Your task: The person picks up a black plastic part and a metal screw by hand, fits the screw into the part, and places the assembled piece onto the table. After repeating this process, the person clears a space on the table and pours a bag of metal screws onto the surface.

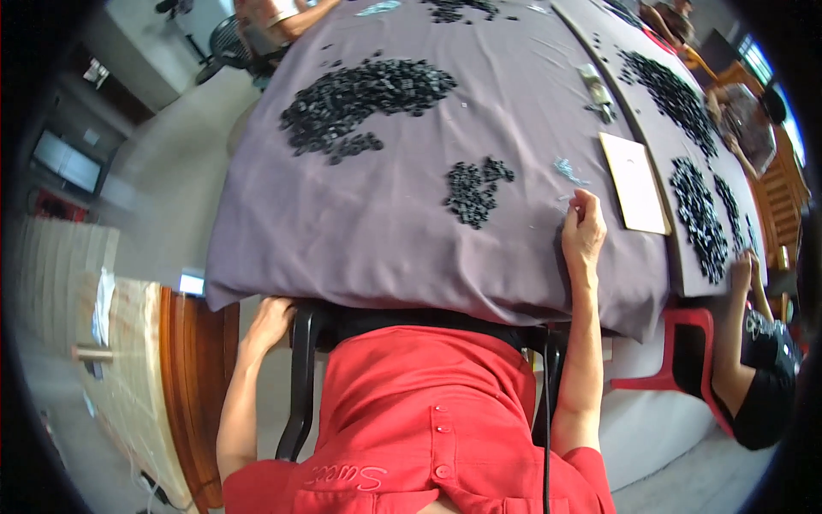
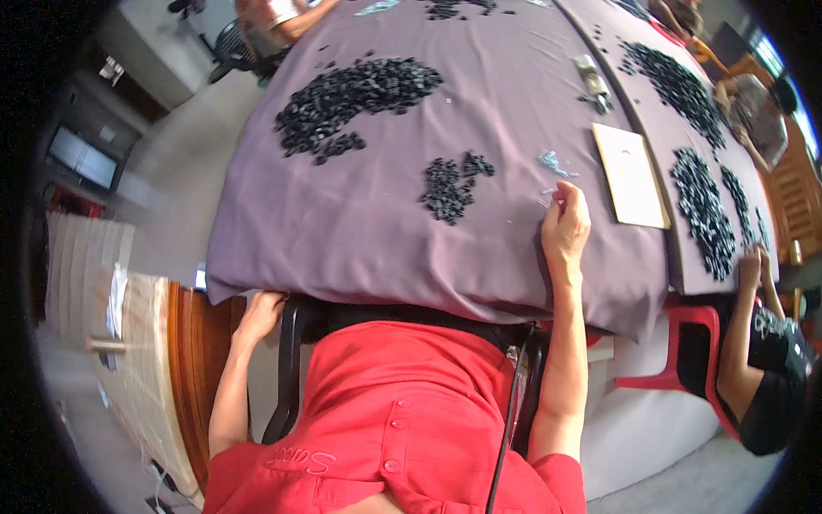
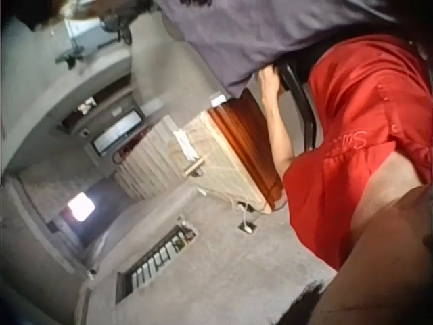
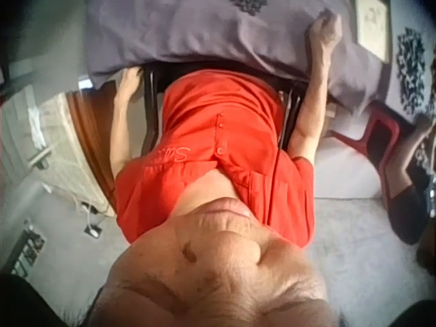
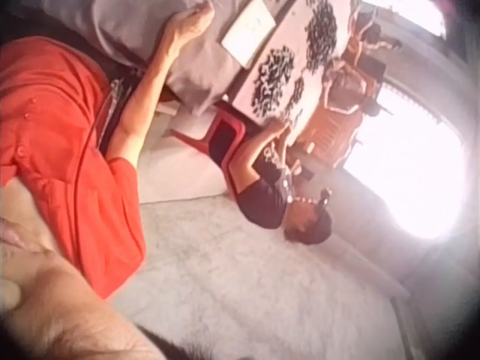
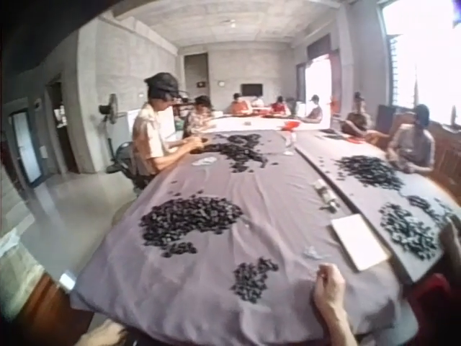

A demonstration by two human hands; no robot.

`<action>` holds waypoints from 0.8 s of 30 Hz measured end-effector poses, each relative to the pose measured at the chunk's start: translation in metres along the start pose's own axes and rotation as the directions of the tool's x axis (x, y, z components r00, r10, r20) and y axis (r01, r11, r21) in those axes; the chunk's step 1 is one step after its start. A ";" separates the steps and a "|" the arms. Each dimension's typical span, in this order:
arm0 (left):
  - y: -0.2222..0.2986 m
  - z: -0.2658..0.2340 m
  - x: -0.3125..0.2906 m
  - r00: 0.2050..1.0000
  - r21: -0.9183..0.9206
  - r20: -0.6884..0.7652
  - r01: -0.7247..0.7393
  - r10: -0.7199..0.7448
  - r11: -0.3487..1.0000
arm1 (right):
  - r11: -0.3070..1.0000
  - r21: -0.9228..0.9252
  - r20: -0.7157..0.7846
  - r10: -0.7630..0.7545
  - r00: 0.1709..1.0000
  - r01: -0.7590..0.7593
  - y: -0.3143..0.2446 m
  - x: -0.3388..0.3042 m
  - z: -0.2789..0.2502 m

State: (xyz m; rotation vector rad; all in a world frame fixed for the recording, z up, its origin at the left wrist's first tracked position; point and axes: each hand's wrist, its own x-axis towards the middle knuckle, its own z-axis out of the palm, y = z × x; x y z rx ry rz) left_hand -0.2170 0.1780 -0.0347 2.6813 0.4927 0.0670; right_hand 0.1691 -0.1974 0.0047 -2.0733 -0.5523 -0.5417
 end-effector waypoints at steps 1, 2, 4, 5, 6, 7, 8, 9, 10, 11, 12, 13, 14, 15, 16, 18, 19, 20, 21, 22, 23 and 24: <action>0.014 -0.015 0.002 1.000 -0.021 0.015 0.023 -0.023 1.000 | 0.999 -0.015 -0.042 0.028 0.999 -0.028 0.004 0.000 -0.001; 0.029 -0.031 0.004 0.998 -0.039 0.028 0.053 -0.052 0.998 | 0.998 -0.023 -0.081 0.051 0.995 -0.053 0.010 -0.001 -0.001; 0.051 -0.051 0.009 0.991 -0.164 0.046 0.132 -0.126 0.978 | 0.996 -0.084 -0.081 0.015 0.997 -0.021 0.014 -0.002 -0.005; 0.065 -0.058 0.012 0.983 -0.244 0.045 0.184 -0.178 0.952 | 0.992 -0.125 -0.049 0.020 0.999 -0.026 0.012 -0.002 -0.007; 0.084 -0.068 0.016 0.990 -0.211 0.012 0.141 -0.141 0.967 | 0.994 -0.101 -0.028 0.031 0.999 -0.034 0.010 -0.002 -0.007; 0.104 -0.075 0.021 0.991 -0.212 0.012 0.135 -0.136 0.968 | 0.994 -0.105 -0.032 0.031 0.999 -0.034 0.011 -0.003 -0.009; 0.123 -0.082 0.018 0.998 -0.192 -0.065 0.001 -0.014 0.981 | 0.991 -0.136 0.009 -0.017 1.000 0.018 0.005 -0.001 -0.002; 0.143 -0.087 0.023 0.983 -0.157 -0.128 -0.153 0.134 0.976 | 0.982 -0.181 0.032 -0.052 0.998 0.057 0.003 -0.002 -0.002; 0.164 -0.090 0.030 0.960 -0.191 -0.155 -0.260 0.233 0.946 | 0.965 -0.225 0.034 -0.130 0.991 0.134 0.005 -0.003 -0.004; 0.187 -0.096 0.037 0.905 -0.164 -0.179 -0.413 0.385 0.896 | 0.966 -0.218 0.042 -0.135 0.990 0.141 0.004 -0.004 -0.006; 0.207 -0.101 0.045 0.819 -0.116 -0.196 -0.565 0.539 0.817 | 0.960 -0.239 0.033 -0.141 0.990 0.144 0.002 -0.005 -0.008; 0.224 -0.106 0.048 0.743 -0.106 -0.209 -0.664 0.636 0.740 | 0.953 -0.262 0.026 -0.151 0.988 0.152 0.000 -0.005 -0.010; 0.242 -0.113 0.050 0.668 -0.114 -0.236 -0.741 0.706 0.662 | 0.958 -0.264 0.030 -0.107 0.994 0.111 0.001 -0.005 -0.008; 0.259 -0.120 0.051 0.587 -0.118 -0.266 -0.807 0.764 0.579 | 0.958 -0.257 0.048 -0.120 0.992 0.128 0.003 -0.005 -0.006; 0.276 -0.125 0.049 0.513 -0.099 -0.317 -0.854 0.798 0.510 | 0.969 -0.236 0.044 -0.067 0.997 0.075 0.006 -0.005 -0.004; 0.303 -0.135 0.047 0.377 -0.048 -0.365 -0.921 0.851 0.387 | 0.973 -0.228 0.061 -0.012 0.998 0.026 0.003 -0.004 -0.002; 0.313 -0.138 0.046 0.315 -0.026 -0.364 -0.944 0.876 0.329 | 0.976 -0.215 0.053 -0.023 0.998 0.034 0.002 -0.003 -0.002; 0.323 -0.135 0.043 0.320 0.014 -0.421 -0.933 0.849 0.359 | 0.979 -0.191 0.054 -0.062 0.997 0.071 0.008 -0.003 -0.002; 0.331 -0.131 0.041 0.314 0.048 -0.474 -0.923 0.822 0.381 | 0.972 -0.217 0.059 -0.081 0.995 0.092 0.011 -0.003 -0.004; 0.337 -0.144 0.047 0.246 0.025 -0.500 -0.954 0.830 0.298 | 0.982 -0.181 0.081 -0.037 0.996 0.051 0.012 -0.003 -0.005; 0.339 -0.157 0.053 0.176 0.004 -0.527 -0.978 0.831 0.209 | 0.980 -0.193 0.094 -0.024 0.995 0.042 0.011 -0.002 -0.005; 0.339 -0.158 0.053 0.183 0.018 -0.541 -0.973 0.821 0.229 | 0.977 -0.211 0.100 -0.008 0.995 0.029 0.010 -0.001 -0.006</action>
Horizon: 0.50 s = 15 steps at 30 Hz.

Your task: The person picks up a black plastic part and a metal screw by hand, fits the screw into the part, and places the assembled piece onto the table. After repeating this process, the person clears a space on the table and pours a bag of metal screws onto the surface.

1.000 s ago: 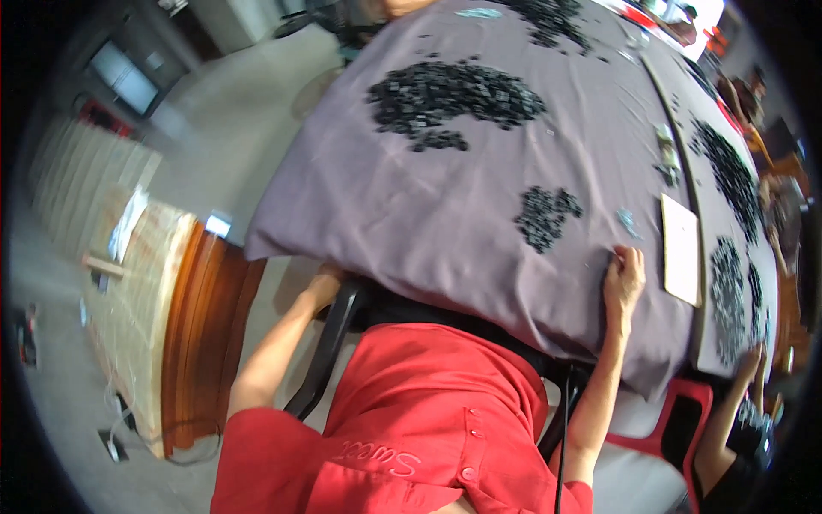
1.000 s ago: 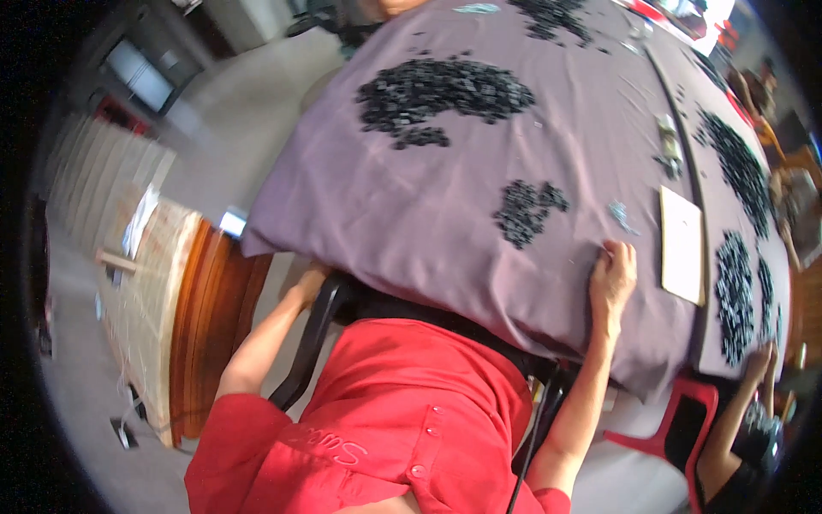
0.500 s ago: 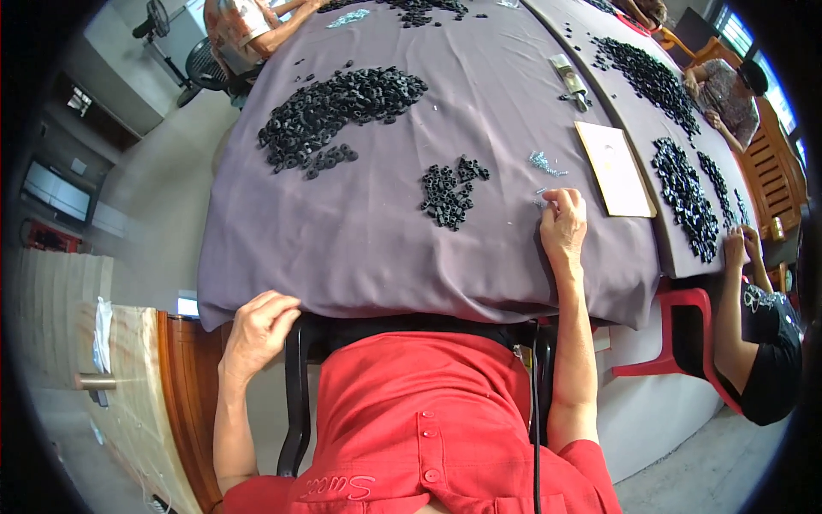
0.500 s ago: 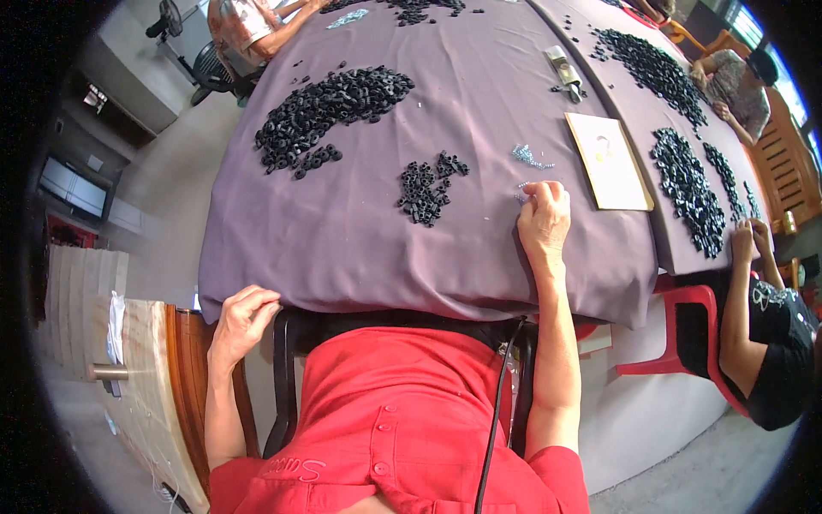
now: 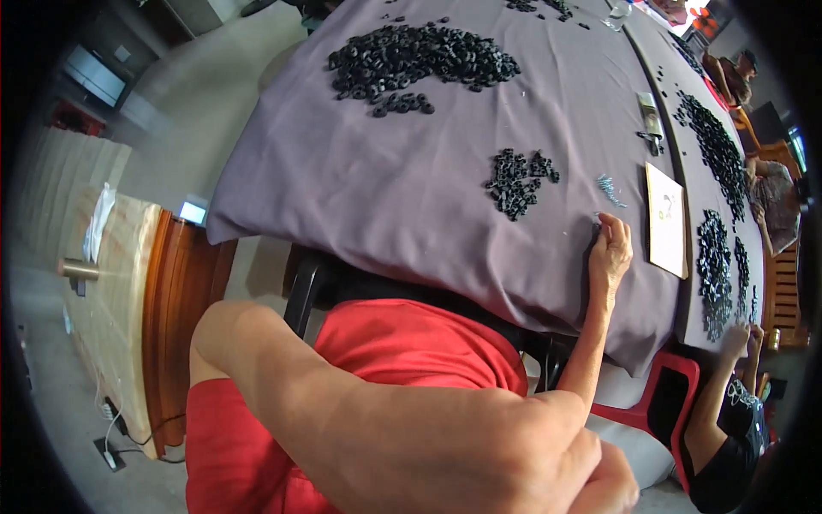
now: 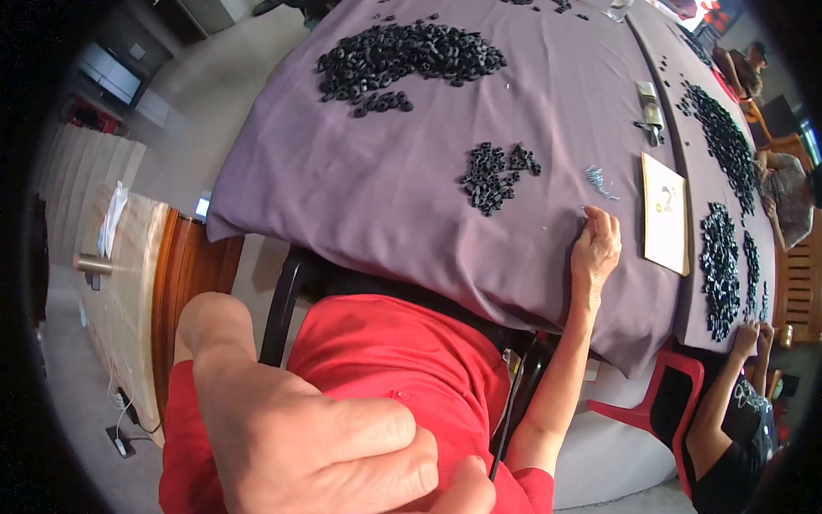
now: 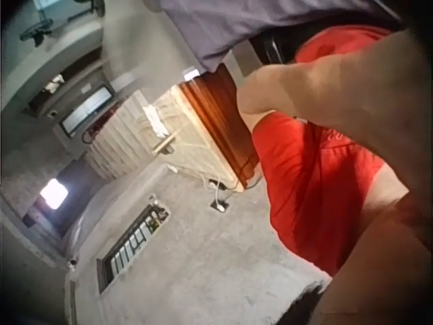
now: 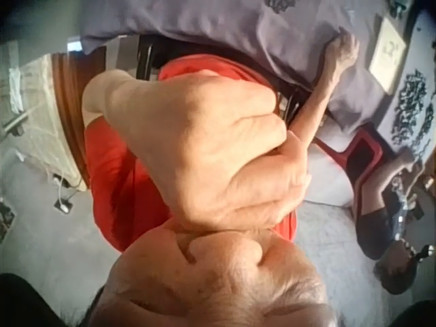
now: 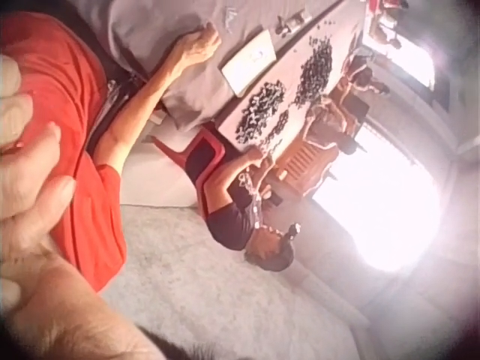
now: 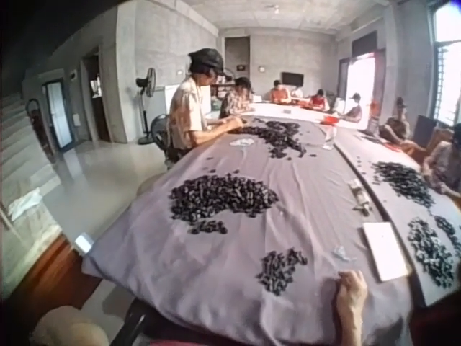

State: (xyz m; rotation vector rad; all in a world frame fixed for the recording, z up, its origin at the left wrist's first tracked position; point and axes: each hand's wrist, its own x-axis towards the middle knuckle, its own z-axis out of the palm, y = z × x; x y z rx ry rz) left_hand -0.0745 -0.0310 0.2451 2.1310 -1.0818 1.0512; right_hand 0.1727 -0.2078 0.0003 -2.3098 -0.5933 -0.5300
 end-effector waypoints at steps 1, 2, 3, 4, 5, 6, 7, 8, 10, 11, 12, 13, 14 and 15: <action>0.002 -0.001 0.000 1.000 0.000 -0.004 0.012 -0.012 1.000 | 1.000 -0.003 0.010 0.006 1.000 -0.006 0.000 -0.001 0.000; 0.003 -0.001 -0.001 0.998 0.029 -0.009 0.067 -0.067 0.997 | 1.000 -0.007 0.020 0.006 1.000 -0.006 -0.002 0.000 -0.001; 0.005 -0.001 0.000 0.993 0.058 -0.014 0.120 -0.120 0.991 | 0.999 0.008 0.032 0.031 0.999 -0.031 -0.005 0.002 0.000; 0.007 -0.001 0.000 0.985 0.085 -0.020 0.170 -0.169 0.982 | 0.998 0.021 0.042 0.057 0.997 -0.058 -0.007 0.003 0.000; 0.009 -0.001 0.000 0.976 0.109 -0.026 0.217 -0.216 0.970 | 0.997 0.030 0.057 0.064 0.996 -0.065 -0.009 0.002 0.001; 0.011 -0.002 0.000 0.966 0.128 -0.033 0.259 -0.257 0.957 | 0.998 0.025 0.066 0.054 0.996 -0.055 -0.006 0.003 0.003; 0.012 -0.002 0.001 0.954 0.147 -0.039 0.299 -0.297 0.943 | 0.999 0.021 0.073 0.044 0.996 -0.046 -0.005 0.004 0.005; 0.014 -0.002 0.002 0.941 0.166 -0.045 0.338 -0.335 0.927 | 0.996 -0.044 0.127 0.084 0.988 -0.079 -0.003 0.006 0.002; 0.017 -0.002 0.003 0.911 0.193 -0.052 0.411 -0.409 0.891 | 0.991 -0.088 0.132 0.111 0.985 -0.100 -0.006 0.007 0.000; 0.018 -0.003 0.003 0.894 0.206 -0.054 0.445 -0.444 0.871 | 0.987 -0.119 0.142 0.127 0.982 -0.110 -0.005 0.008 0.000; 0.021 -0.004 0.003 0.875 0.229 -0.057 0.480 -0.480 0.847 | 0.985 -0.132 0.145 0.129 0.981 -0.110 -0.006 0.009 0.001; 0.023 -0.005 0.004 0.855 0.252 -0.060 0.512 -0.515 0.821 | 0.984 -0.134 0.140 0.138 0.980 -0.120 -0.008 0.011 0.002; 0.027 -0.010 0.002 0.822 0.249 -0.028 0.556 -0.568 0.793 | 0.968 -0.213 0.184 0.176 0.967 -0.136 -0.011 0.014 0.001; 0.028 -0.019 -0.012 0.824 0.259 -0.027 0.552 -0.565 0.793 | 0.950 -0.281 0.227 0.202 0.953 -0.134 -0.017 0.018 0.001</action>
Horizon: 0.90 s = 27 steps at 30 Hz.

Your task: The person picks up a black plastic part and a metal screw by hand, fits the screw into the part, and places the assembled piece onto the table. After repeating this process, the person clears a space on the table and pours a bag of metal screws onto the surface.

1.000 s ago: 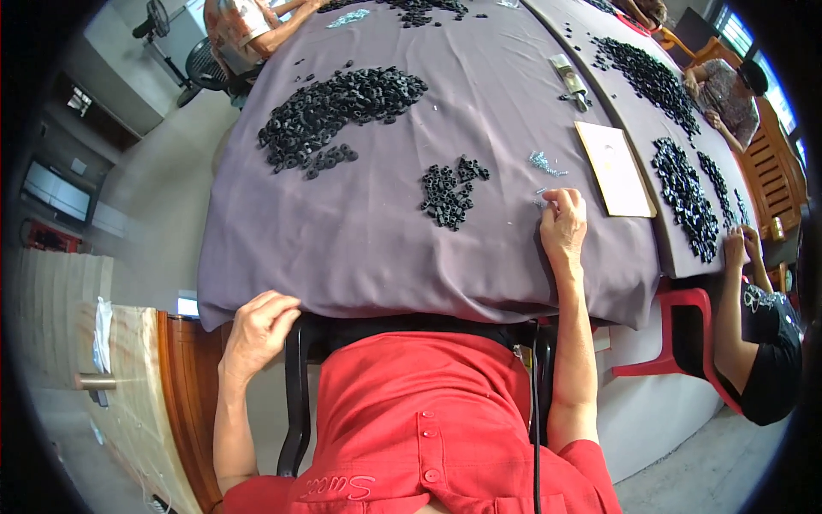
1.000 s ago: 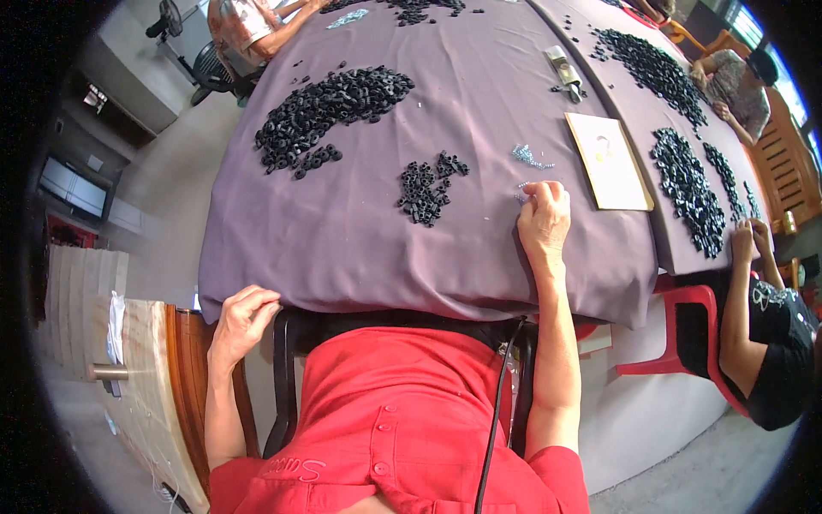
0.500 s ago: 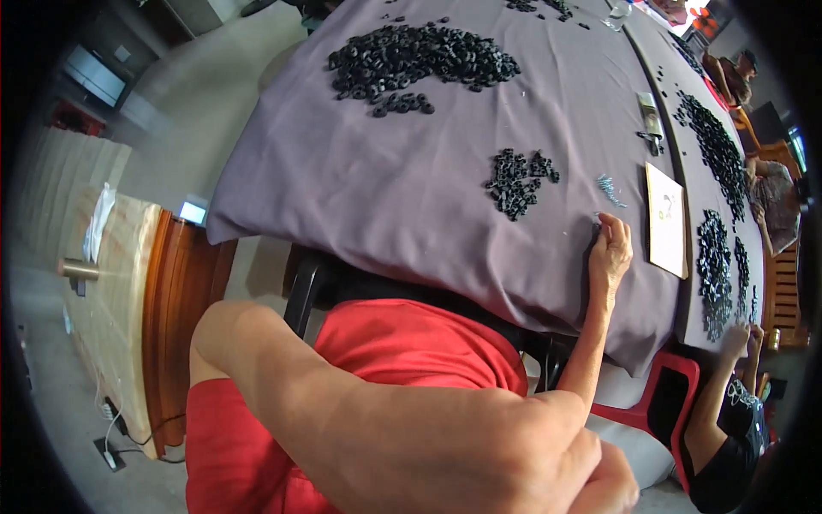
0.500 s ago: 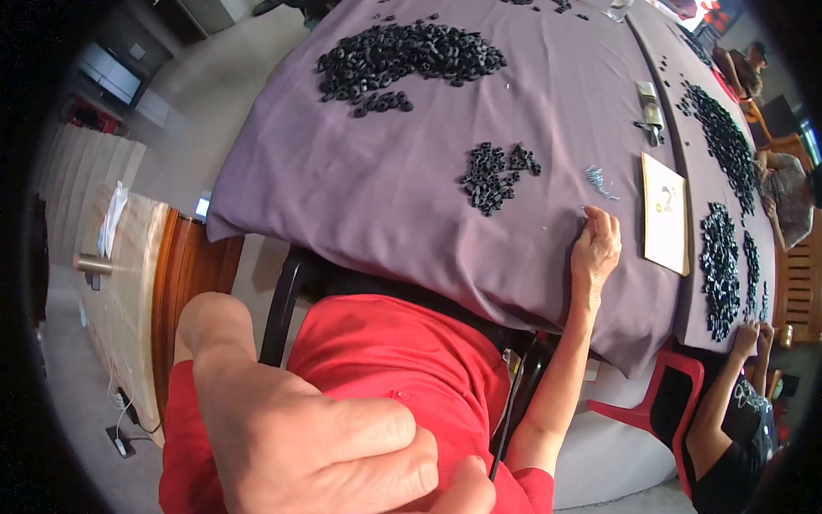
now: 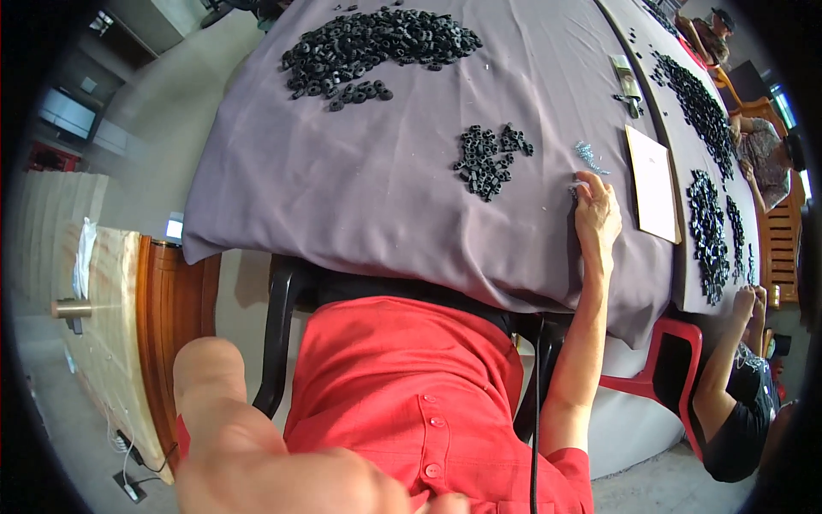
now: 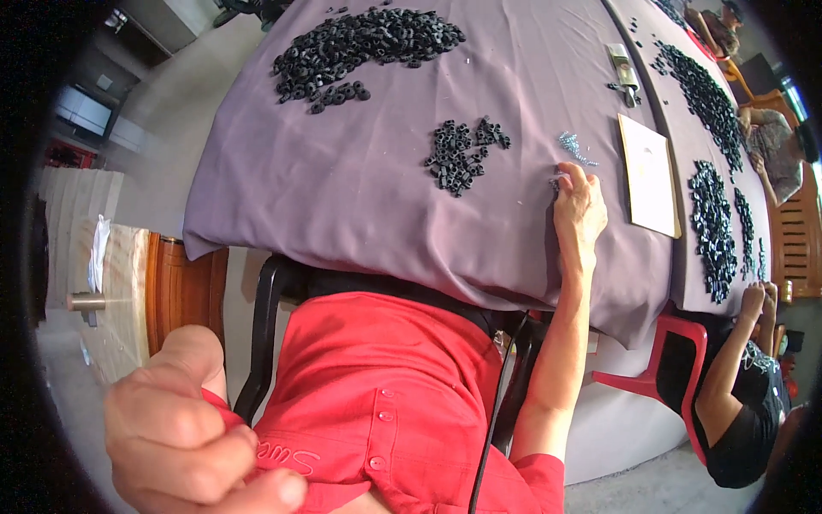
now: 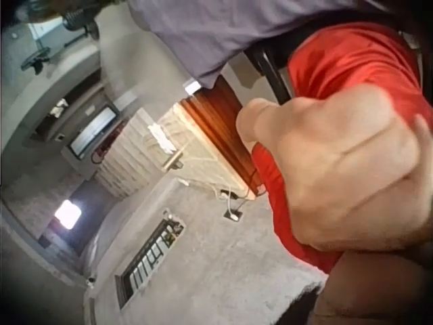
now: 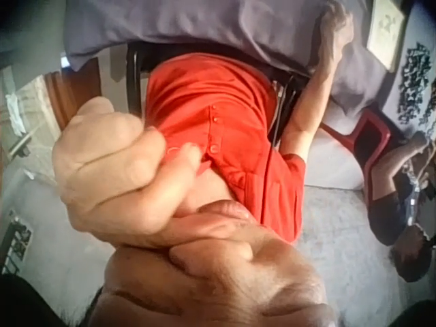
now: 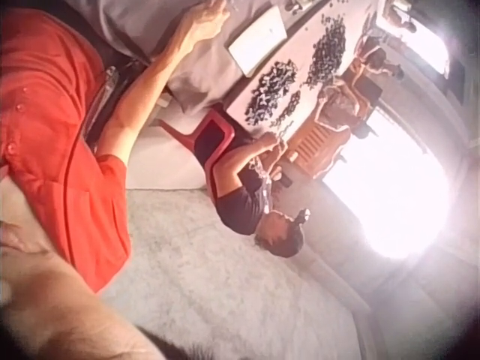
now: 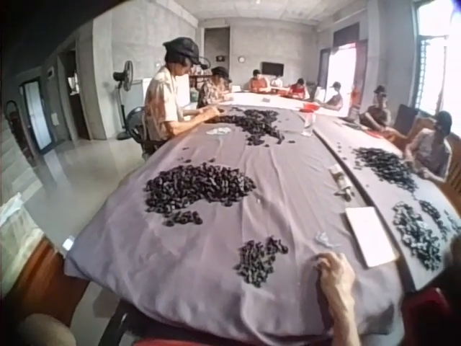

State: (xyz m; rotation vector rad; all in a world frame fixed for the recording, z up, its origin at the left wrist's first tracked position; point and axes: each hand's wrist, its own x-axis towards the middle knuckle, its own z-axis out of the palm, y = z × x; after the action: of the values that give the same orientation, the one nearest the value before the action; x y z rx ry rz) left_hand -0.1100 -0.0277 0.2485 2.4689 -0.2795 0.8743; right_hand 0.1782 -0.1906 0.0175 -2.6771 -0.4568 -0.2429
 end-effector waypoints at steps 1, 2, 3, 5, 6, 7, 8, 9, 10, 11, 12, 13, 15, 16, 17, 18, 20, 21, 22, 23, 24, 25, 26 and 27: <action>-0.015 -0.007 -0.017 0.990 -0.114 0.043 -0.125 0.131 0.986 | 1.000 -0.003 -0.025 -0.026 0.999 0.026 0.002 0.003 0.001; -0.027 -0.011 -0.026 0.962 -0.230 0.073 -0.242 0.264 0.943 | 0.998 0.016 -0.072 -0.052 0.996 0.054 0.008 0.006 0.003; -0.029 -0.017 -0.018 0.956 -0.058 0.253 -0.138 0.148 0.989 | 0.997 0.027 -0.119 -0.075 0.990 0.079 0.015 0.006 0.005; -0.051 0.013 -0.021 0.987 0.072 0.129 -0.106 0.096 0.992 | 0.990 0.095 -0.088 -0.094 0.992 0.102 0.012 0.009 0.001; -0.084 0.039 -0.025 0.964 0.177 -0.033 -0.255 0.265 0.951 | 0.992 0.092 -0.097 -0.078 0.992 0.087 0.016 0.008 -0.001; -0.110 0.051 -0.028 0.994 -0.121 0.060 -0.079 0.087 0.989 | 0.993 0.090 -0.104 -0.067 0.992 0.077 0.020 0.006 0.000; -0.132 0.068 -0.038 0.995 -0.167 0.064 0.085 -0.075 0.982 | 0.992 0.089 -0.129 -0.077 0.989 0.089 0.023 0.004 0.005; -0.156 0.077 -0.050 0.987 -0.126 0.091 0.145 -0.135 0.981 | 0.992 0.092 -0.153 -0.066 0.986 0.081 0.020 0.000 0.007; -0.176 0.082 -0.061 0.974 -0.081 0.114 0.208 -0.198 0.975 | 0.993 0.096 -0.174 -0.056 0.983 0.073 0.017 -0.003 0.009; -0.190 0.087 -0.067 0.966 -0.079 0.090 0.249 -0.242 0.965 | 0.984 0.139 -0.214 -0.076 0.974 0.107 0.022 -0.002 0.011; -0.203 0.090 -0.073 0.955 -0.076 0.066 0.294 -0.289 0.953 | 0.984 0.143 -0.222 -0.075 0.972 0.109 0.022 -0.002 0.010; -0.213 0.092 -0.075 0.945 -0.048 0.053 0.324 -0.322 0.945 | 0.981 0.163 -0.231 -0.063 0.971 0.102 0.021 -0.001 0.009; -0.230 0.097 -0.076 0.930 -0.065 0.011 0.368 -0.368 0.927 | 0.978 0.184 -0.246 -0.052 0.968 0.099 0.020 -0.002 0.007; -0.238 0.100 -0.075 0.907 -0.087 -0.027 0.417 -0.421 0.905 | 0.967 0.242 -0.222 -0.026 0.975 0.081 0.020 -0.003 0.007; -0.246 0.101 -0.074 0.907 -0.014 -0.027 0.419 -0.420 0.908 | 0.953 0.298 -0.196 -0.002 0.981 0.062 0.019 -0.002 0.007; -0.256 0.105 -0.072 0.909 -0.018 -0.026 0.415 -0.415 0.910 | 0.954 0.295 -0.200 0.001 0.980 0.059 0.019 -0.001 0.007; -0.271 0.111 -0.072 0.925 0.050 -0.121 0.367 -0.359 0.929 | 0.944 0.310 -0.247 -0.034 0.968 0.112 0.017 -0.003 0.007; -0.275 0.111 -0.069 0.934 0.120 -0.153 0.340 -0.321 0.933 | 0.944 0.311 -0.241 -0.038 0.970 0.114 0.015 -0.002 0.008; -0.279 0.115 -0.065 0.935 0.117 -0.153 0.339 -0.320 0.934 | 0.943 0.311 -0.235 -0.043 0.971 0.117 0.013 -0.001 0.008; -0.283 0.120 -0.062 0.934 0.139 -0.187 0.333 -0.306 0.932 | 0.945 0.304 -0.229 -0.048 0.972 0.118 0.015 -0.002 0.007; -0.286 0.123 -0.058 0.931 0.165 -0.221 0.329 -0.290 0.930 | 0.945 0.305 -0.231 -0.047 0.972 0.119 0.016 -0.002 0.007; -0.291 0.123 -0.050 0.950 0.270 -0.207 0.283 -0.232 0.920 | 0.947 0.296 -0.237 -0.058 0.970 0.129 0.017 -0.002 0.007; -0.298 0.124 -0.044 0.958 0.312 -0.203 0.259 -0.203 0.914 | 0.948 0.286 -0.243 -0.070 0.967 0.140 0.018 -0.003 0.007; -0.305 0.126 -0.039 0.964 0.354 -0.201 0.237 -0.174 0.905 | 0.946 0.288 -0.246 -0.074 0.966 0.146 0.017 -0.003 0.007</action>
State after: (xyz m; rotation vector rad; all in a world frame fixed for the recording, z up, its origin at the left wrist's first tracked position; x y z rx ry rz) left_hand 0.0328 0.1672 0.0208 2.6826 0.2296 1.1163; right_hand 0.1819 -0.2035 0.0043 -2.2906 -0.5251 -0.4734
